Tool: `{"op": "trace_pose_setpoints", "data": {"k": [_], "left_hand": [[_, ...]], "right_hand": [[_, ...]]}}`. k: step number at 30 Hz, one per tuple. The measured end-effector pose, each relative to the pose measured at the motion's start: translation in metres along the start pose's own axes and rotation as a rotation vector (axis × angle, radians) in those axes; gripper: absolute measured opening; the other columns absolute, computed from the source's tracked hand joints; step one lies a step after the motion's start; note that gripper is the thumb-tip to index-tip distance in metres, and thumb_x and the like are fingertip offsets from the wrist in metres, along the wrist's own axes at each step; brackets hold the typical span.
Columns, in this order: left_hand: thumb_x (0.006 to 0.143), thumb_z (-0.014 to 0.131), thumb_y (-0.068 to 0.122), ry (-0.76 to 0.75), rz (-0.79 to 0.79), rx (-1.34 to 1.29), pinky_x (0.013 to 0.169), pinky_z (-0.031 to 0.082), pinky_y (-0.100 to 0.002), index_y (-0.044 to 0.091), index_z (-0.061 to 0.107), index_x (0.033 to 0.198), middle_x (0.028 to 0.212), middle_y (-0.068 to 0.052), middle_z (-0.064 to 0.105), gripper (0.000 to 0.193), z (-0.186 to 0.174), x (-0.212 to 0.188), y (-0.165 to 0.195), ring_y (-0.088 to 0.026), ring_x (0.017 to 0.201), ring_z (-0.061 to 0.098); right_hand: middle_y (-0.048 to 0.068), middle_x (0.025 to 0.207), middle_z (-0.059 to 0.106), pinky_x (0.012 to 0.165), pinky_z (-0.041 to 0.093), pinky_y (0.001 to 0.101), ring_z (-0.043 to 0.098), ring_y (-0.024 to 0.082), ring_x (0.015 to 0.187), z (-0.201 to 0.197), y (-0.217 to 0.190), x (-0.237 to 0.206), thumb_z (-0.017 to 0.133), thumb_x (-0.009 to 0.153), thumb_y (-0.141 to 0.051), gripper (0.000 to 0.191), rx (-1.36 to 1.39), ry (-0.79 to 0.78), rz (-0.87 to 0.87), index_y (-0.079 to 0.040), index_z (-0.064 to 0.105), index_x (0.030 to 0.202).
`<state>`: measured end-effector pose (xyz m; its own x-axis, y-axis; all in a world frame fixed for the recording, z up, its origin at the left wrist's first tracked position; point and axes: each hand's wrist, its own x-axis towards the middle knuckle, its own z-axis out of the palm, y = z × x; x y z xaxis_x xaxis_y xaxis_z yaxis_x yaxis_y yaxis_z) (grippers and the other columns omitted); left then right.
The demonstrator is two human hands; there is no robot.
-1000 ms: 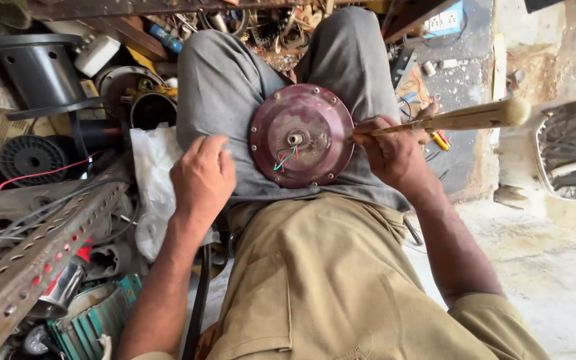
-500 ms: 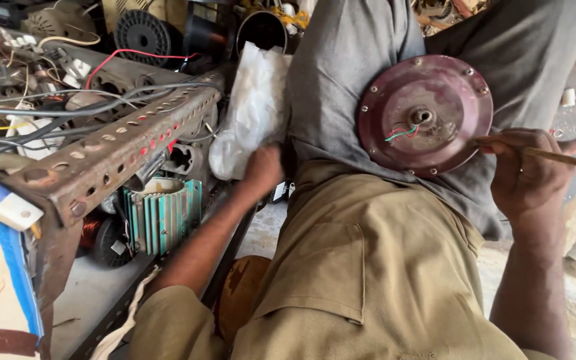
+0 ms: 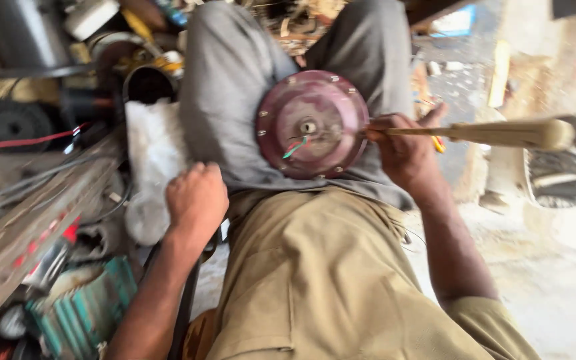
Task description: The person sits on the floor and uses a hammer and a chisel to tap and adjust components on a red circular electric motor. They repeatedly strike the chisel with the hammer and use a screwdriver to manipulate parts on the motor's surface.
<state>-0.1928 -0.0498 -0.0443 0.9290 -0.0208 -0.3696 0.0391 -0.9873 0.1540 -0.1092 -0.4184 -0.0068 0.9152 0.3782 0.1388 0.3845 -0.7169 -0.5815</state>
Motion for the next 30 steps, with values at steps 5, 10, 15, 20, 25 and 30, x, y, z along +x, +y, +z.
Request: {"op": "trace_pose_setpoints", "data": {"k": [5, 10, 15, 20, 25, 30], "left_hand": [[0.095, 0.071, 0.005, 0.259, 0.474, -0.883, 0.074, 0.058, -0.042, 0.004, 0.068, 0.113, 0.092, -0.013, 0.070, 0.018, -0.117, 0.014, 0.075, -0.030, 0.084, 0.073], [0.090, 0.071, 0.003, 0.454, 0.951, -0.952, 0.093, 0.055, -0.043, -0.004, 0.055, 0.131, 0.119, -0.023, 0.063, 0.044, -0.138, 0.054, 0.147, -0.038, 0.108, 0.066], [0.100, 0.068, 0.002, 0.197, 0.908, -1.008, 0.084, 0.058, -0.039, 0.004, 0.064, 0.109, 0.103, -0.014, 0.068, 0.010, -0.116, 0.073, 0.166, -0.034, 0.099, 0.072], [0.101, 0.069, 0.006, 0.185, 0.941, -0.952, 0.080, 0.056, -0.039, 0.002, 0.062, 0.105, 0.099, -0.012, 0.066, 0.009, -0.101, 0.078, 0.158, -0.032, 0.092, 0.071], [0.103, 0.067, 0.005, 0.345, 0.978, -0.770, 0.081, 0.055, -0.038, 0.002, 0.061, 0.108, 0.100, -0.010, 0.065, 0.008, -0.096, 0.073, 0.160, -0.031, 0.096, 0.070], [0.104, 0.066, 0.002, 0.186, 0.913, -0.860, 0.078, 0.056, -0.037, 0.000, 0.062, 0.113, 0.103, -0.013, 0.066, 0.009, -0.094, 0.070, 0.159, -0.029, 0.095, 0.069]], "right_hand": [[-0.001, 0.096, 0.071, 0.116, 0.006, 0.0712, 0.070, 0.021, 0.093, -0.012, -0.013, 0.008, 0.065, 0.105, -0.008, 0.006, 0.014, -0.031, 0.010, -0.012, 0.069, 0.103], [0.000, 0.115, 0.074, 0.109, -0.003, 0.0731, 0.072, 0.026, 0.113, -0.014, -0.016, 0.013, 0.060, 0.094, 0.001, 0.022, -0.200, -0.046, -0.215, -0.014, 0.069, 0.107], [0.006, 0.107, 0.071, 0.100, 0.022, 0.0721, 0.070, 0.028, 0.099, -0.016, -0.005, 0.011, 0.073, 0.084, -0.005, 0.025, -0.005, -0.182, 0.133, -0.008, 0.073, 0.109], [0.009, 0.110, 0.075, 0.093, 0.057, 0.0351, 0.076, 0.021, 0.098, -0.018, 0.004, -0.007, 0.073, 0.096, 0.004, 0.020, 0.168, 0.124, 0.111, -0.004, 0.073, 0.114], [0.011, 0.111, 0.070, 0.089, 0.059, 0.0278, 0.071, 0.015, 0.101, -0.006, 0.004, -0.029, 0.063, 0.099, 0.013, 0.023, 0.490, 0.242, 0.194, 0.002, 0.069, 0.118], [0.011, 0.108, 0.071, 0.088, 0.056, 0.0248, 0.069, 0.013, 0.099, -0.002, 0.006, -0.037, 0.064, 0.099, 0.016, 0.021, 0.542, 0.309, 0.234, 0.003, 0.069, 0.115]]}}
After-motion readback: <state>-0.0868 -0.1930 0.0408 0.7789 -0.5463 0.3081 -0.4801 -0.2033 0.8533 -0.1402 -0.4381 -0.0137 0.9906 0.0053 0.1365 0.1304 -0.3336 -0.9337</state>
